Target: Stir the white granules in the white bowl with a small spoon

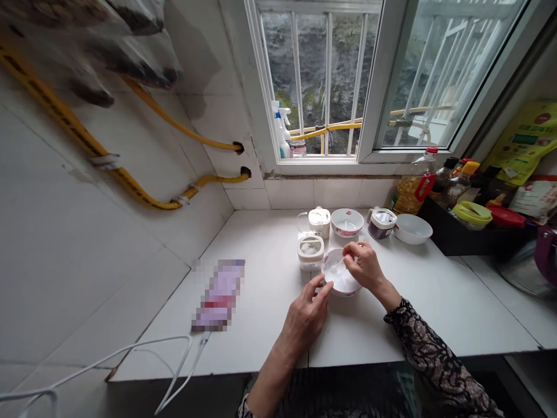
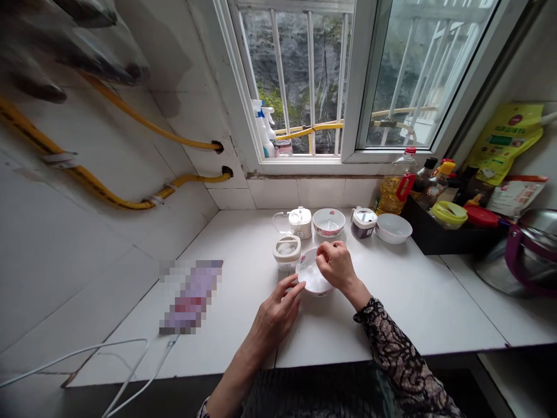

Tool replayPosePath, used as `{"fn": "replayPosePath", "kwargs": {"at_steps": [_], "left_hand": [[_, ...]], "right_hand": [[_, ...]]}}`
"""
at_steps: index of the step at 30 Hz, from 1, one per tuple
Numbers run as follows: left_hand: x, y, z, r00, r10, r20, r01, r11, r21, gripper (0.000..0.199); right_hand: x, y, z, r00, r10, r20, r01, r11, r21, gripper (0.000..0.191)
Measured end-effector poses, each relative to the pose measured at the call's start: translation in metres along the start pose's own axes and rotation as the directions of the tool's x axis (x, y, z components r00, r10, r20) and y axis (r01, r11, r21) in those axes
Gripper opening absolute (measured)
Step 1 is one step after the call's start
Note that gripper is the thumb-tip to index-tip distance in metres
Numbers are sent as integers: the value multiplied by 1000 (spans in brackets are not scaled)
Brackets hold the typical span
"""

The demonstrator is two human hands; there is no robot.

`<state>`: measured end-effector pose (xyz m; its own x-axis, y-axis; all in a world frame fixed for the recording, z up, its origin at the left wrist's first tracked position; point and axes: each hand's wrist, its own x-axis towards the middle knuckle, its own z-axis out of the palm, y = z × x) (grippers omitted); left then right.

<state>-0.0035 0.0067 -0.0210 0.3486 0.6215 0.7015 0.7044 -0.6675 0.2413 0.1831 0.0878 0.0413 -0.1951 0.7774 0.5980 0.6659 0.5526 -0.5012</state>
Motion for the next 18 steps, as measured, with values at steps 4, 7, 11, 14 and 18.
{"fn": "replayPosePath", "kwargs": {"at_steps": [4, 7, 11, 14, 18], "left_hand": [[0, 0, -1, 1000, -3, 6, 3, 1000, -7, 44], [1, 1, -2, 1000, -2, 5, 2, 1000, -15, 45], [2, 2, -3, 1000, -4, -2, 4, 1000, -15, 43], [3, 3, -3, 1000, -4, 5, 4, 1000, -5, 41], [3, 4, -4, 1000, 4, -2, -4, 1000, 3, 43]], "right_hand": [[1, -3, 0, 984, 177, 30, -180, 965, 191, 13], [3, -2, -2, 934, 346, 88, -351, 846, 402, 10], [6, 0, -5, 884, 444, 146, -445, 706, 551, 10], [8, 1, -7, 868, 469, 164, -468, 660, 588, 10], [11, 5, -10, 843, 506, 184, -497, 600, 626, 8]]}}
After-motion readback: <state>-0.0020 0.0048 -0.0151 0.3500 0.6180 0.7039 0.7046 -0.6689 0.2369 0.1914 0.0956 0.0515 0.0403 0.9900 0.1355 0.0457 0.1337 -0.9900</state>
